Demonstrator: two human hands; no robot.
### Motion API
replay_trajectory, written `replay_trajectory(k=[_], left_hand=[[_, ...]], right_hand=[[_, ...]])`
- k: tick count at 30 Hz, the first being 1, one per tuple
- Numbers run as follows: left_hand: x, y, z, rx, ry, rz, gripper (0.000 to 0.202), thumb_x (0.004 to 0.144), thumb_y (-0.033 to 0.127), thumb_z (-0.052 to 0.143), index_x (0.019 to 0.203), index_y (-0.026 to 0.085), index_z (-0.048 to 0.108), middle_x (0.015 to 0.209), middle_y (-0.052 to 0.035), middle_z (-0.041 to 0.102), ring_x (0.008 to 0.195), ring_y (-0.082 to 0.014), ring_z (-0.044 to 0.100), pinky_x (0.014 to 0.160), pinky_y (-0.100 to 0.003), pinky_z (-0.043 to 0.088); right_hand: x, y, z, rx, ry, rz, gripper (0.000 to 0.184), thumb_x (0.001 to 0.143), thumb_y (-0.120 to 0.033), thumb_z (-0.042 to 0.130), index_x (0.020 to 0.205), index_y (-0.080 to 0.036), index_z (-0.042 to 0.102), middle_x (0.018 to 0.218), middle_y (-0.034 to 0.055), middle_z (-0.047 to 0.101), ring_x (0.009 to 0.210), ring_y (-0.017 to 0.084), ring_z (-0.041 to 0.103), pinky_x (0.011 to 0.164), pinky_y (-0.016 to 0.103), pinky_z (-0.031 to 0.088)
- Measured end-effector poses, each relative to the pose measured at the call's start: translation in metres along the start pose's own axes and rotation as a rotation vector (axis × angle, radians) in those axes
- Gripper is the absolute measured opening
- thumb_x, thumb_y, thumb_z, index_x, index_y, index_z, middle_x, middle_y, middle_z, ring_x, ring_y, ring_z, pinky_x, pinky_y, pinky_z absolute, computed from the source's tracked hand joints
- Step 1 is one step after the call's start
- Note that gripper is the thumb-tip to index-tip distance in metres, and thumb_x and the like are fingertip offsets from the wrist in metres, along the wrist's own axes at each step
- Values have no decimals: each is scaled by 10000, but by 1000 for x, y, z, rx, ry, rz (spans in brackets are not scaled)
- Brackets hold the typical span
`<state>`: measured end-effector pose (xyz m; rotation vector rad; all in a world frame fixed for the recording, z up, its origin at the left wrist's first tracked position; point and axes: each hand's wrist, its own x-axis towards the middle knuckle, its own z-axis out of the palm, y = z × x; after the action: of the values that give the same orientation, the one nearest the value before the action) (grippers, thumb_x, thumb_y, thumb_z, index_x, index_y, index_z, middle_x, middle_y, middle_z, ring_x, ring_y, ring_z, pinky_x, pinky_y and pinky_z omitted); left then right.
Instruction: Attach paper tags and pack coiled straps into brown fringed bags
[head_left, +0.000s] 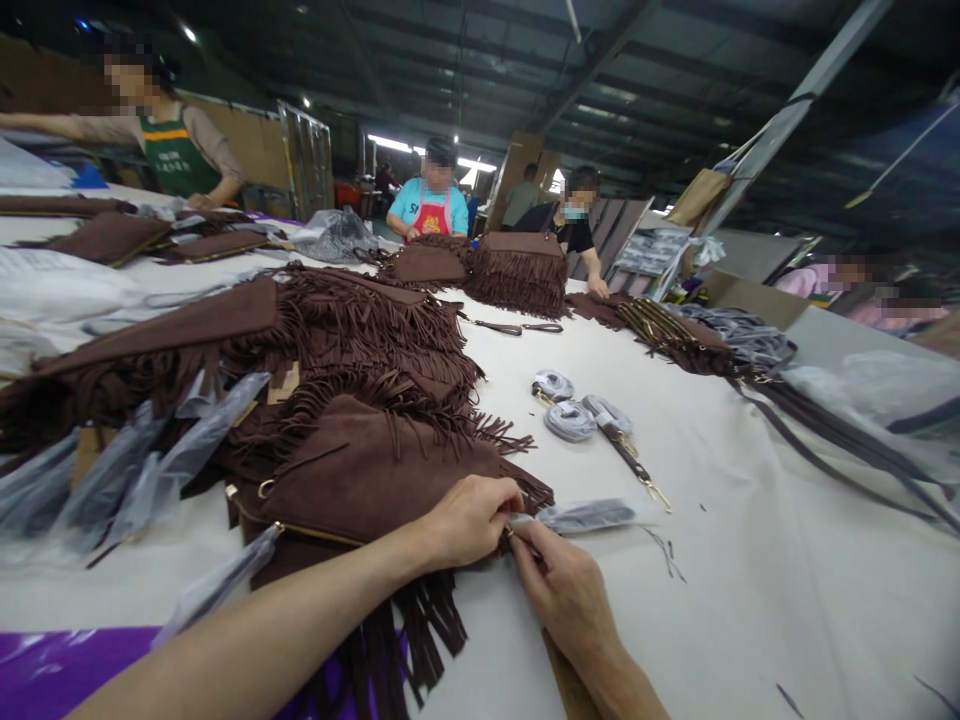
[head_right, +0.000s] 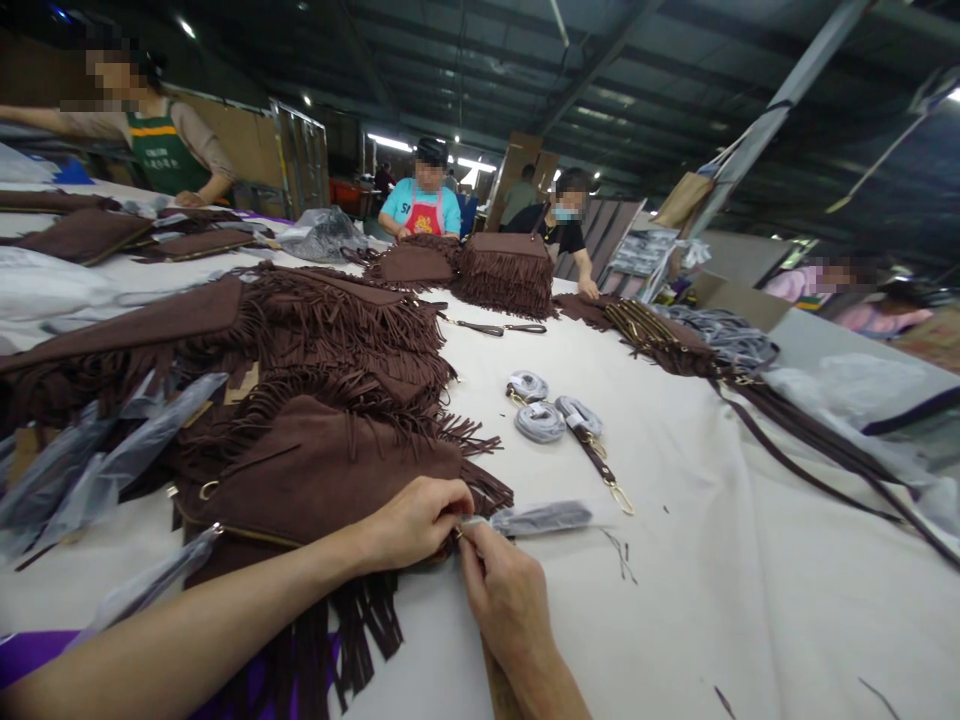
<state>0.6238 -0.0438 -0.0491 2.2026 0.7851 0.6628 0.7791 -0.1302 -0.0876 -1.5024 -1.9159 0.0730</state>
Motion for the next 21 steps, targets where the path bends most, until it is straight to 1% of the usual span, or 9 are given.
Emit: replay_trajectory(k=[2,6,9,10,12,14,16,18,21], left_hand=[[1,1,-3,-39,85,14,253,775,42,457,892,147,655,800,-26,662,727,-139,583,692,-223,417],[5,2,-14,-186,235,11,179,798,76,447,873,161,586,742,11,586,683,-115,525,655,-210,394],[7,3,-17,-263,259,15,142,805,101,457,871,165,565,733,21,570,674,-106,503,641,-204,390],[8,3,-17,-278,259,17,138,797,100,461,863,165,563,732,21,568,675,-104,500,642,-203,391],[8,1,-14,-340,257,3,123,781,108,473,847,165,559,737,19,567,670,-102,503,632,-199,400],[8,-2,-9,-453,257,-61,97,775,147,486,850,166,545,746,19,560,638,-102,519,590,-198,417],[7,-6,-4,-513,215,-158,105,761,182,498,849,159,550,727,20,555,585,-103,525,532,-199,413],[7,-8,0,-462,127,-216,114,738,194,514,807,142,588,692,14,565,564,-105,520,509,-199,388],[7,-7,4,-362,37,-205,145,740,237,535,698,126,619,632,5,566,570,-107,494,511,-202,345]], right_hand=[[5,-1,-7,131,-17,63,176,918,-289,478,866,-203,622,736,9,646,609,150,590,570,249,406],[24,0,-20,370,-40,288,297,897,-433,518,982,-182,652,620,-4,590,493,150,495,470,258,382],[40,0,-20,497,-123,292,299,887,-449,541,936,-187,678,766,34,652,668,175,571,600,272,448],[43,0,-19,512,-143,273,275,874,-437,564,890,-189,681,795,34,653,706,176,569,638,274,448],[49,0,-15,551,-170,268,265,861,-432,585,800,-184,659,732,11,609,676,158,527,624,265,422],[51,0,-12,644,-158,303,285,856,-451,598,771,-181,627,674,-13,550,620,134,475,576,248,392],[52,1,-12,759,-108,353,295,850,-468,611,776,-183,603,650,-31,508,580,116,438,541,232,373],[51,1,-12,810,-53,381,294,840,-468,626,772,-184,595,629,-45,476,552,103,412,522,221,361],[50,0,-12,783,-24,384,290,827,-459,638,766,-176,616,648,-35,502,577,106,435,547,222,374]])
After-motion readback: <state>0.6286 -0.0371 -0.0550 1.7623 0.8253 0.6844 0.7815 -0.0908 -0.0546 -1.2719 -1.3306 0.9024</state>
